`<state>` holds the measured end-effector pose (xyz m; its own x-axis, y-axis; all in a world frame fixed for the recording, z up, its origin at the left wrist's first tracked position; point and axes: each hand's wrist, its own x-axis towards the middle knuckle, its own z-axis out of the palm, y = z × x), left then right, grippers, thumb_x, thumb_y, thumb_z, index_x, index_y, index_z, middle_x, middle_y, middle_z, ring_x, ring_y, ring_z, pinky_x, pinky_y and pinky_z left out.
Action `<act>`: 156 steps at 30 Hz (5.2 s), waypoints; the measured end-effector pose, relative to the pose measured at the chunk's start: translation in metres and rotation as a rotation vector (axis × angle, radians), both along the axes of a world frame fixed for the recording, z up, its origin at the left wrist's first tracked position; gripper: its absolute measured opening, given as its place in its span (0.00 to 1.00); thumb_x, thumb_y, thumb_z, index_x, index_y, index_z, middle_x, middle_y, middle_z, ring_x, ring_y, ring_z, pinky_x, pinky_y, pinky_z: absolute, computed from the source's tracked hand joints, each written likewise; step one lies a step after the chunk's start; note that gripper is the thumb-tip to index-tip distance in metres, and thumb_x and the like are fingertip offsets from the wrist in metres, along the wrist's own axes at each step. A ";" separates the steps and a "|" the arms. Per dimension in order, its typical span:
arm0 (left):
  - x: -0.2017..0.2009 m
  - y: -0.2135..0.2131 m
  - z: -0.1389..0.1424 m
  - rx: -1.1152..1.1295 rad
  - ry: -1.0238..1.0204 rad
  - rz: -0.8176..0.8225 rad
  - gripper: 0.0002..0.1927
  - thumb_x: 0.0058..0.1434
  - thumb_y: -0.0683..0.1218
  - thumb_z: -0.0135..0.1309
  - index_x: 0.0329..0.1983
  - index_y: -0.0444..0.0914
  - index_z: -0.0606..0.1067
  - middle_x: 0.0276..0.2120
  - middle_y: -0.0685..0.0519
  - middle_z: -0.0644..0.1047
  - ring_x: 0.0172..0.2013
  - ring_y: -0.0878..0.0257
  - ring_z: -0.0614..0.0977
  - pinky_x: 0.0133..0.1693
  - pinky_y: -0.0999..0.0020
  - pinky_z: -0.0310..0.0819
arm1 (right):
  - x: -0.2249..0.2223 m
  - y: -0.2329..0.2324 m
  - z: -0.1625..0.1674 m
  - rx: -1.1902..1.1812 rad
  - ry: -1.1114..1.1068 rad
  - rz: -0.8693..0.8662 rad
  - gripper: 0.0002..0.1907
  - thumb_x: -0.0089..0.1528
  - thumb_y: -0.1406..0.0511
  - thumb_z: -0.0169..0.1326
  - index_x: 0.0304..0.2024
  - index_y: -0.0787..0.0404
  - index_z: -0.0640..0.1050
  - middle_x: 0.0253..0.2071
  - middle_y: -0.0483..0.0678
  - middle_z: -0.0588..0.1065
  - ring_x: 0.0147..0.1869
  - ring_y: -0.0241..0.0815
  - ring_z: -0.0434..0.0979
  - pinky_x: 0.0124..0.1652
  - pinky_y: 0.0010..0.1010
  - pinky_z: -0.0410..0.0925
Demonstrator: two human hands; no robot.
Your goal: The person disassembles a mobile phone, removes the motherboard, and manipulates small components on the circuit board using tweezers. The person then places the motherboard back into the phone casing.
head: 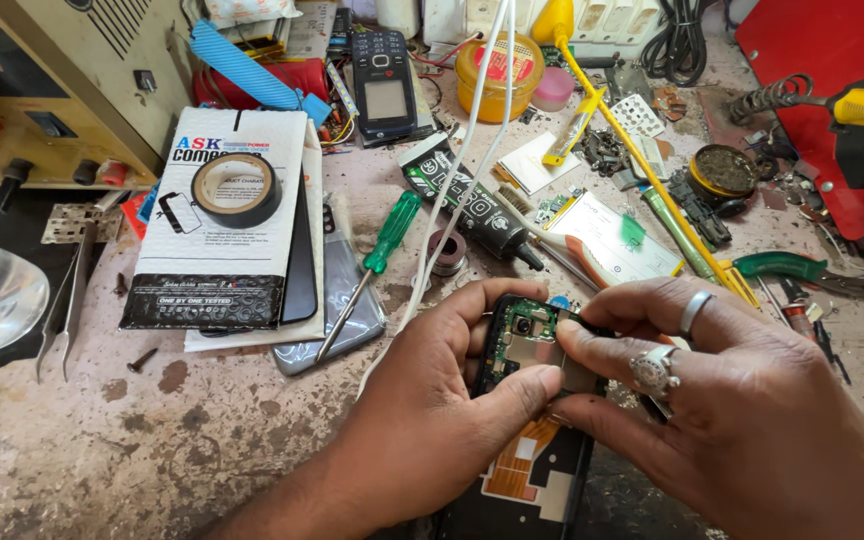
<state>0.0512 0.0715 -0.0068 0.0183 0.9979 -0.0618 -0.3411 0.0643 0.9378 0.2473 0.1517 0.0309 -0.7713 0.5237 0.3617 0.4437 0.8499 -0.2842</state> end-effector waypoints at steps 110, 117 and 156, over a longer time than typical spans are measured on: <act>-0.001 0.000 0.006 0.012 0.260 0.249 0.22 0.54 0.43 0.64 0.52 0.38 0.73 0.35 0.54 0.84 0.35 0.72 0.84 0.37 0.74 0.82 | 0.007 0.043 -0.028 -1.044 0.348 0.014 0.16 0.67 0.71 0.56 0.56 0.72 0.82 0.36 0.53 0.85 0.34 0.34 0.85 0.33 0.24 0.80; -0.003 0.000 0.005 0.018 0.300 0.207 0.26 0.55 0.44 0.64 0.57 0.39 0.70 0.39 0.53 0.81 0.38 0.72 0.82 0.39 0.74 0.81 | 0.004 0.042 -0.029 -1.077 0.317 -0.039 0.17 0.65 0.70 0.59 0.57 0.71 0.80 0.33 0.52 0.85 0.32 0.34 0.86 0.31 0.24 0.78; 0.003 -0.001 0.005 0.072 0.184 0.211 0.26 0.54 0.40 0.62 0.57 0.38 0.70 0.40 0.54 0.81 0.40 0.72 0.85 0.39 0.75 0.81 | 0.002 0.046 -0.029 -1.070 0.270 -0.139 0.13 0.65 0.70 0.56 0.51 0.68 0.83 0.32 0.50 0.85 0.28 0.34 0.83 0.28 0.25 0.76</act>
<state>0.0538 0.0706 -0.0019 -0.1950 0.9804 0.0263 -0.1634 -0.0589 0.9848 0.2495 0.1979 0.0015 -0.6457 0.7418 -0.1811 0.3288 0.0561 -0.9427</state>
